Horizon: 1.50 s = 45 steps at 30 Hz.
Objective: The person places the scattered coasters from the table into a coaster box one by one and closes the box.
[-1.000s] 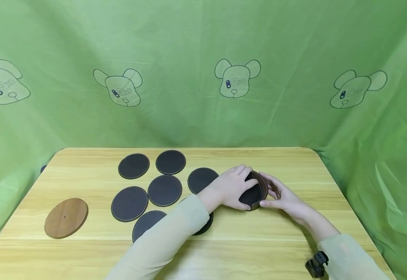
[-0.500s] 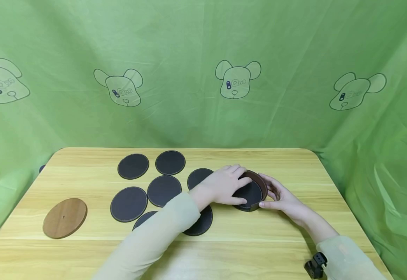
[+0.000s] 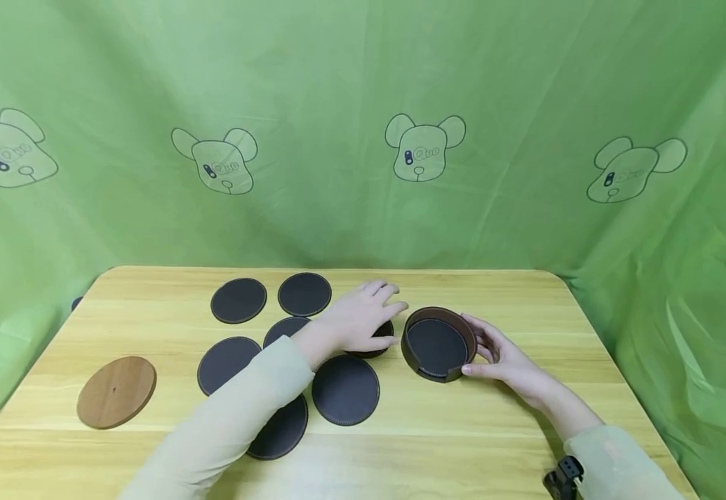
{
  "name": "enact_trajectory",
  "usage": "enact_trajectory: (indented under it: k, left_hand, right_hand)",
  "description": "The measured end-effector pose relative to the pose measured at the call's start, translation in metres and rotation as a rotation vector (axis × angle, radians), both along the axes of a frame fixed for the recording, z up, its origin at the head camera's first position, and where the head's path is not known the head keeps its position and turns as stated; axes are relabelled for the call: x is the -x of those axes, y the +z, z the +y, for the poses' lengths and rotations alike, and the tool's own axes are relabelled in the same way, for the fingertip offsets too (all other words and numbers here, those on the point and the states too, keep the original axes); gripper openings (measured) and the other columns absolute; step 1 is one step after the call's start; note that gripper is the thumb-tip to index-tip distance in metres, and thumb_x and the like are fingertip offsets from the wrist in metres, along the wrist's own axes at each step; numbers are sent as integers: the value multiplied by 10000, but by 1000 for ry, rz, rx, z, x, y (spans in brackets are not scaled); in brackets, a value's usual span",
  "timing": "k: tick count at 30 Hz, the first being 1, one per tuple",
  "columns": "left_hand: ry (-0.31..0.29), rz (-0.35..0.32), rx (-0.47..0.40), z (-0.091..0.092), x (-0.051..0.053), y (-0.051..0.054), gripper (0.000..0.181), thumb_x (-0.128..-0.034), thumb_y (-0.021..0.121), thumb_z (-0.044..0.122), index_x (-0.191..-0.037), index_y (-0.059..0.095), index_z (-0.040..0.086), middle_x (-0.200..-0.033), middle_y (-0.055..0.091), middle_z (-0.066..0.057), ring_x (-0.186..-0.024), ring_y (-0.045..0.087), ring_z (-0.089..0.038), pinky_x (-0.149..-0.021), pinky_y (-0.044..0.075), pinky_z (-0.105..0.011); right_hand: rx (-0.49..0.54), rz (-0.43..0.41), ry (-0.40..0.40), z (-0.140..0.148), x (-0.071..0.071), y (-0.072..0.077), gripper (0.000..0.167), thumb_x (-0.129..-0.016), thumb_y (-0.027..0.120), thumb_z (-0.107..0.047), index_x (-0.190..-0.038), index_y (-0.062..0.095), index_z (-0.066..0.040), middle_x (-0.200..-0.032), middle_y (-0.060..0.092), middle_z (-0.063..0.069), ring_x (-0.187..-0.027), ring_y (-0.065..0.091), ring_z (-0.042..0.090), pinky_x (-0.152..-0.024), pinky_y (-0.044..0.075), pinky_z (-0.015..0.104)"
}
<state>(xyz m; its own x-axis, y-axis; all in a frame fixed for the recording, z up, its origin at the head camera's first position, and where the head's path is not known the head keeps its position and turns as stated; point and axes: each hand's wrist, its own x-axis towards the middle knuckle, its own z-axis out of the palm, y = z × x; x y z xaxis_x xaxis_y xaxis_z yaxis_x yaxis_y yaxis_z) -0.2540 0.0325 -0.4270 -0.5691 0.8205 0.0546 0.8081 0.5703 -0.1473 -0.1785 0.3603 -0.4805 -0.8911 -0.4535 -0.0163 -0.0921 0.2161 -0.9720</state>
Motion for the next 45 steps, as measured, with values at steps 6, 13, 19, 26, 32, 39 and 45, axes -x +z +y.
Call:
enact_trajectory:
  k: [6,13,19,26,32,39,45]
  left_hand:
    - [68,4,41,-28,8,-2,614,-1039,556,573,-1543,517,224,-1620,459,-99,-1531,419,-293,-1288,329,-436]
    - [160,-16,30,-61,18,-5,610,-1022,601,563,-1532,533,234,-1611,469,-101,-1522,430,-299,-1277,343,-466]
    - [206,-31,33,-88,25,-7,615,-1009,645,534,-1531,539,226,-1607,475,-124,-1502,440,-324,-1264,354,-503]
    - [253,-24,32,-118,31,-8,562,-1001,672,481,-1469,577,184,-1526,525,-135,-1456,473,-336,-1241,371,-516]
    - [304,-19,41,-143,33,-7,578,-997,679,468,-1482,579,170,-1524,533,-154,-1460,480,-354,-1247,365,-530]
    - [357,-23,59,-169,36,-9,620,-979,679,467,-1493,573,138,-1529,541,-182,-1460,486,-374,-1256,358,-549]
    - [393,-26,42,-191,35,-15,573,-963,680,446,-1419,608,106,-1465,574,-199,-1408,515,-392,-1233,380,-566]
  right_hand:
    - [2,-2,1,-1,-2,-1,895,-948,674,84,-1678,160,13,-1548,441,-217,-1352,520,-98,-1076,386,67]
    - [6,19,6,-3,-4,-1,894,-941,678,88,-1669,163,37,-1541,448,-220,-1348,505,-120,-1075,372,52]
    - [-1,17,0,-1,-3,-4,892,-945,677,85,-1670,160,37,-1548,441,-214,-1355,505,-111,-1084,374,62]
    - [2,18,3,0,-2,-5,890,-945,677,84,-1671,163,33,-1546,444,-221,-1352,506,-113,-1081,373,60]
    - [16,37,16,0,-2,-4,879,-944,670,99,-1670,180,27,-1550,460,-206,-1351,519,-97,-1075,385,65]
    - [7,32,7,0,0,-2,882,-943,672,97,-1669,177,30,-1542,456,-219,-1343,518,-107,-1070,384,60]
    - [8,33,11,0,1,-1,876,-947,671,94,-1668,179,32,-1537,458,-225,-1340,516,-118,-1066,381,52]
